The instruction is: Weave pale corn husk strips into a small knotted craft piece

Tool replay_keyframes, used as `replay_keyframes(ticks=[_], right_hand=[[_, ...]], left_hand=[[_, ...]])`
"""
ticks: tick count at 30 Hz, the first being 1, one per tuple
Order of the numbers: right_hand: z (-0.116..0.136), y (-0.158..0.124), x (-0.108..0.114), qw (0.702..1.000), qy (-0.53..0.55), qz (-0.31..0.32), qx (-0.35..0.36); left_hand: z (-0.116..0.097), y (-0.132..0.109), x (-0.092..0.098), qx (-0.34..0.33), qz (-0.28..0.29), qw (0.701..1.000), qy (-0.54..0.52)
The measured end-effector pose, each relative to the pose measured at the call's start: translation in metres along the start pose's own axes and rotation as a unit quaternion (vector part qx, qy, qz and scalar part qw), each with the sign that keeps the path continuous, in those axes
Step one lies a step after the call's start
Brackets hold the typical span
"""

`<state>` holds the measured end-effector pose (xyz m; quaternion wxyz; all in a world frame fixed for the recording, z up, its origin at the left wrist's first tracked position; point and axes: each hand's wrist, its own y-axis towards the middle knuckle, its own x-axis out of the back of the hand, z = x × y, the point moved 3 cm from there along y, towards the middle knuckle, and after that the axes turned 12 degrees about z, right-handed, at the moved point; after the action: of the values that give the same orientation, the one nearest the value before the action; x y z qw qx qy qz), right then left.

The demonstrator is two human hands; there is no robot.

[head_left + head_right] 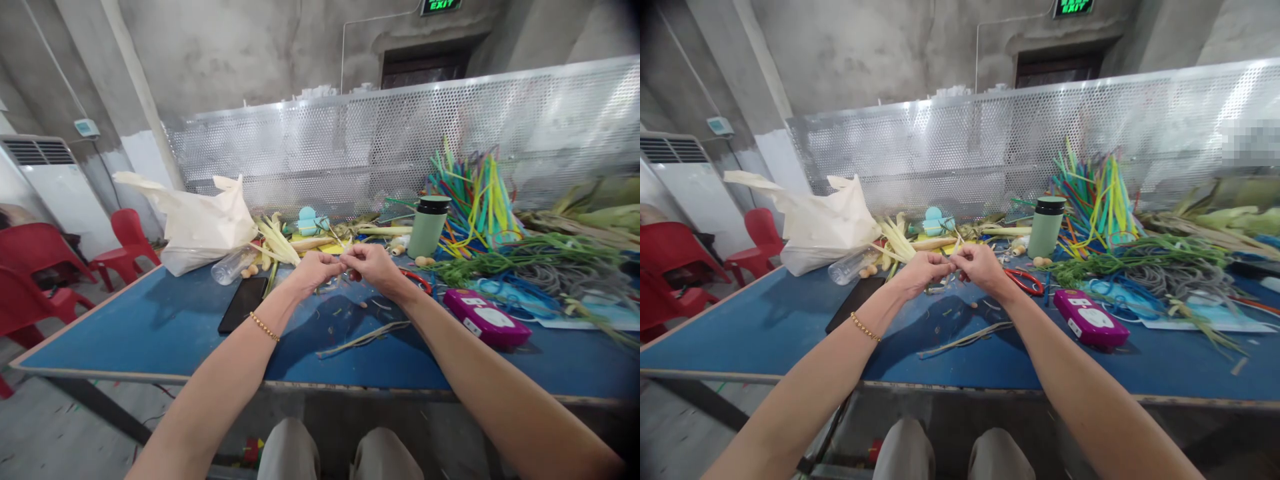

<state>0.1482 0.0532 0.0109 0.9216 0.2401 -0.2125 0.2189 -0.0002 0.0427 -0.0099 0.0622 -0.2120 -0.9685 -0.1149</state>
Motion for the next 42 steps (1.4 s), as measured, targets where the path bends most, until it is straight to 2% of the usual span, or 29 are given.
replay_keyframes(ticks=[7,16,21,23,25,27,29,31,33,34,37,40,42], right_hand=[[0.002,0.000,-0.003,0.999,-0.031,-0.020,-0.010],[0.000,0.001,-0.002,0.999,-0.040,-0.011,0.000],[-0.002,0.002,0.000,0.999,-0.028,-0.011,0.020],[-0.005,0.004,0.003,0.999,-0.030,-0.019,0.022],[-0.010,0.006,0.009,0.998,-0.023,-0.055,0.011],[-0.016,0.007,0.016,0.991,-0.011,-0.129,-0.009],[-0.019,0.008,0.018,0.987,-0.023,-0.155,-0.027],[-0.018,0.009,0.012,0.993,-0.046,-0.106,-0.020],[-0.012,0.010,0.004,0.994,-0.095,-0.050,0.018],[-0.010,0.010,0.000,0.993,-0.105,-0.040,0.035],[-0.009,0.009,-0.003,0.991,-0.099,-0.064,0.056],[-0.012,0.010,-0.003,0.993,-0.090,-0.054,0.056],[-0.012,0.010,-0.004,0.993,-0.093,-0.048,0.054]], left_hand=[[-0.004,-0.002,-0.003,-0.005,-0.011,0.999,0.036],[-0.001,-0.001,-0.005,-0.003,-0.008,1.000,0.022],[-0.003,-0.001,-0.004,-0.003,0.051,0.997,-0.056],[-0.004,0.000,-0.001,-0.006,0.056,0.995,-0.077],[-0.005,0.002,0.003,-0.018,0.019,0.995,-0.100],[-0.005,0.003,0.009,-0.037,-0.039,0.990,-0.132],[-0.005,0.003,0.013,-0.057,-0.079,0.982,-0.162],[-0.004,0.004,0.013,-0.058,-0.084,0.977,-0.188],[-0.001,0.006,0.012,-0.052,-0.087,0.974,-0.204],[0.001,0.006,0.011,-0.048,-0.087,0.973,-0.206],[0.005,0.009,0.007,-0.049,-0.071,0.975,-0.205],[0.007,0.011,0.004,-0.054,-0.042,0.979,-0.190],[0.009,0.011,0.004,-0.042,-0.045,0.982,-0.179]])
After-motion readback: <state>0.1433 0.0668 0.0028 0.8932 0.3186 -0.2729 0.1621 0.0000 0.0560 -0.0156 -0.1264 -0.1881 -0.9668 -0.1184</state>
